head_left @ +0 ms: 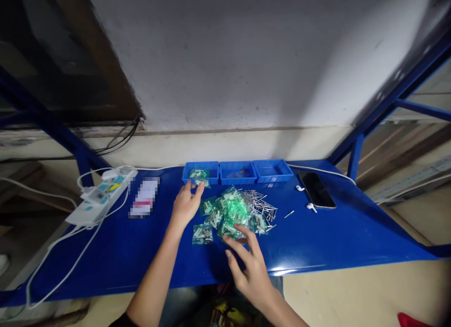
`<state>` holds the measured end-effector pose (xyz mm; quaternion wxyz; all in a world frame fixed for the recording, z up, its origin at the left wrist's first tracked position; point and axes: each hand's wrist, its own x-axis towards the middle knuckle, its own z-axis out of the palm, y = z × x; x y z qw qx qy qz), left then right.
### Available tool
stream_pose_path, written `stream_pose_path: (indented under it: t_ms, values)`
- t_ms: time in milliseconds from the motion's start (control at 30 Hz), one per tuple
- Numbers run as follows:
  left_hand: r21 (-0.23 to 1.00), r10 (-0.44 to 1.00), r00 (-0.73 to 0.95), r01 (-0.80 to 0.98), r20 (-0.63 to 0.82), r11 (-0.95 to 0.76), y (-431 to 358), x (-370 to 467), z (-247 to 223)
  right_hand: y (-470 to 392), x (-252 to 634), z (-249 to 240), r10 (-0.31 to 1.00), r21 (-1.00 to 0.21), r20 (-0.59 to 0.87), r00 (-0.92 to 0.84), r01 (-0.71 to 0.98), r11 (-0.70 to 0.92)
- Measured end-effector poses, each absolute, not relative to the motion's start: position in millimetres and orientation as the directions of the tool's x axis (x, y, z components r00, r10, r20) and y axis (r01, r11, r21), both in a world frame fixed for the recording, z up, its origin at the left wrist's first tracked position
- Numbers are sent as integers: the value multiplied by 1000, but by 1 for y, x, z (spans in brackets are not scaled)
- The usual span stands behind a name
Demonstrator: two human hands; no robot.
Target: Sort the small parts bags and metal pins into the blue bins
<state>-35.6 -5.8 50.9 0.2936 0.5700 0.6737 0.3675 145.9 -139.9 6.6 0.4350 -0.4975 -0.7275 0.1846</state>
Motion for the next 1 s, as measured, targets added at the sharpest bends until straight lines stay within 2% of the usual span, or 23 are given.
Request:
stream_pose_path:
  t_ms: [67, 133, 233, 433, 533, 633, 767, 867, 1000]
  values:
    - [676, 977, -181, 734, 110, 60, -8, -43, 42, -142, 149, 3, 894, -711, 439, -93, 572, 409]
    - [593, 995, -60, 805, 86, -2, -23, -51, 29, -143, 154, -4, 906, -720, 421, -45, 591, 364]
    - [542, 999, 42, 838, 33, -53, -47, -59, 12, -144, 161, -15, 918, -726, 397, -19, 606, 326]
    - [410, 984, -129, 910, 123, 68, -21, -64, 8, -138, 156, -30, 906, -718, 416, -81, 582, 381]
    - [305, 997, -36, 952, 73, 12, 7, -61, 7, -136, 153, -35, 893, -705, 448, -45, 596, 384]
    - [253, 999, 29, 967, 43, -39, 16, -61, 7, -136, 155, -39, 882, -705, 471, 33, 615, 353]
    - [258, 996, -79, 964, 38, 66, 9, -65, 13, -136, 156, -40, 885, -718, 460, 72, 617, 322]
    - [342, 979, -197, 925, 60, 165, 5, -68, 16, -135, 154, -38, 894, -716, 448, 9, 602, 353]
    - [459, 967, -227, 876, 117, 150, 4, -68, 12, -135, 153, -39, 898, -712, 439, -37, 596, 373]
